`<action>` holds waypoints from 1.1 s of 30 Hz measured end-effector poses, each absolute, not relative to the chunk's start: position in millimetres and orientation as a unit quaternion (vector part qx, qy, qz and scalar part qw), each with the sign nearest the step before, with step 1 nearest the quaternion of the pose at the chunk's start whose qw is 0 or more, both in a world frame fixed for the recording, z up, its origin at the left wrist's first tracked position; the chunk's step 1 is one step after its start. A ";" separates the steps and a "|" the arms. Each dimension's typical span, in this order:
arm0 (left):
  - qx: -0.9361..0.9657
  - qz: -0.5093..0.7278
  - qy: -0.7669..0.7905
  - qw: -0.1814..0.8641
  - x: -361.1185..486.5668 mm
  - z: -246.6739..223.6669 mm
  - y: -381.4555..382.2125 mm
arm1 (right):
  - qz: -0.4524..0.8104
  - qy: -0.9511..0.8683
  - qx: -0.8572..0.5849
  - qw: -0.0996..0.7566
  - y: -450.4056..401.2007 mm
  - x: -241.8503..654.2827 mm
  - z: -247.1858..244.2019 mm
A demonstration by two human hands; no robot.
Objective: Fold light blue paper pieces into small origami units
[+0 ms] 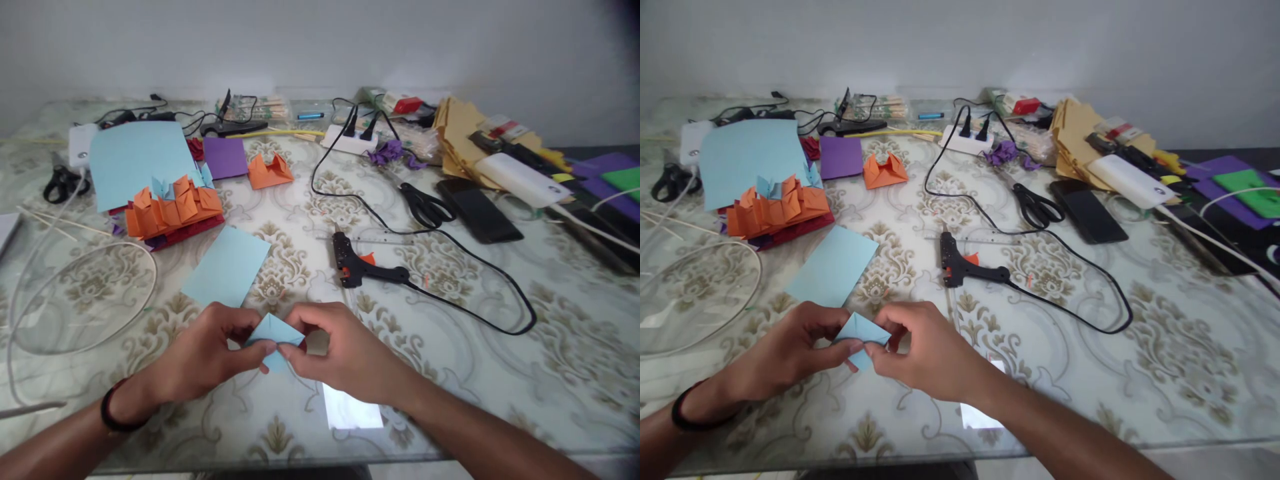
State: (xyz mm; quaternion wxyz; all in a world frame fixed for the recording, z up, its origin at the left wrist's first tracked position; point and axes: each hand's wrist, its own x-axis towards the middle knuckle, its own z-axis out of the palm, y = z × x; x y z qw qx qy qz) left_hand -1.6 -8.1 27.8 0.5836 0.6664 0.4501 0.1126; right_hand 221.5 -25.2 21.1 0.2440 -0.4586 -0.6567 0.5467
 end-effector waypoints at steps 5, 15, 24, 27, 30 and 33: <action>0.670 0.112 0.442 0.586 -2.1 27.6 -10.6 | 0.555 -0.644 -0.473 0.233 -26.2 219.7 19.9; 0.743 0.196 0.412 0.490 -11.8 31.7 -8.8 | 0.650 -0.549 -0.440 0.289 -14.9 229.9 20.9; 0.756 0.204 0.360 0.508 -12.1 34.4 -1.9 | 0.728 -0.452 -0.393 0.334 -7.5 236.4 18.2; 0.759 0.198 0.367 0.501 -12.4 33.6 -2.9 | 0.719 -0.457 -0.381 0.360 -7.7 234.1 17.0; 0.749 0.212 0.381 0.499 -12.4 32.8 -4.2 | 0.693 -0.481 -0.383 0.376 -9.2 233.1 16.2; 0.723 0.243 0.394 0.513 -12.4 31.2 -4.6 | 0.669 -0.517 -0.388 0.367 -12.6 234.2 15.8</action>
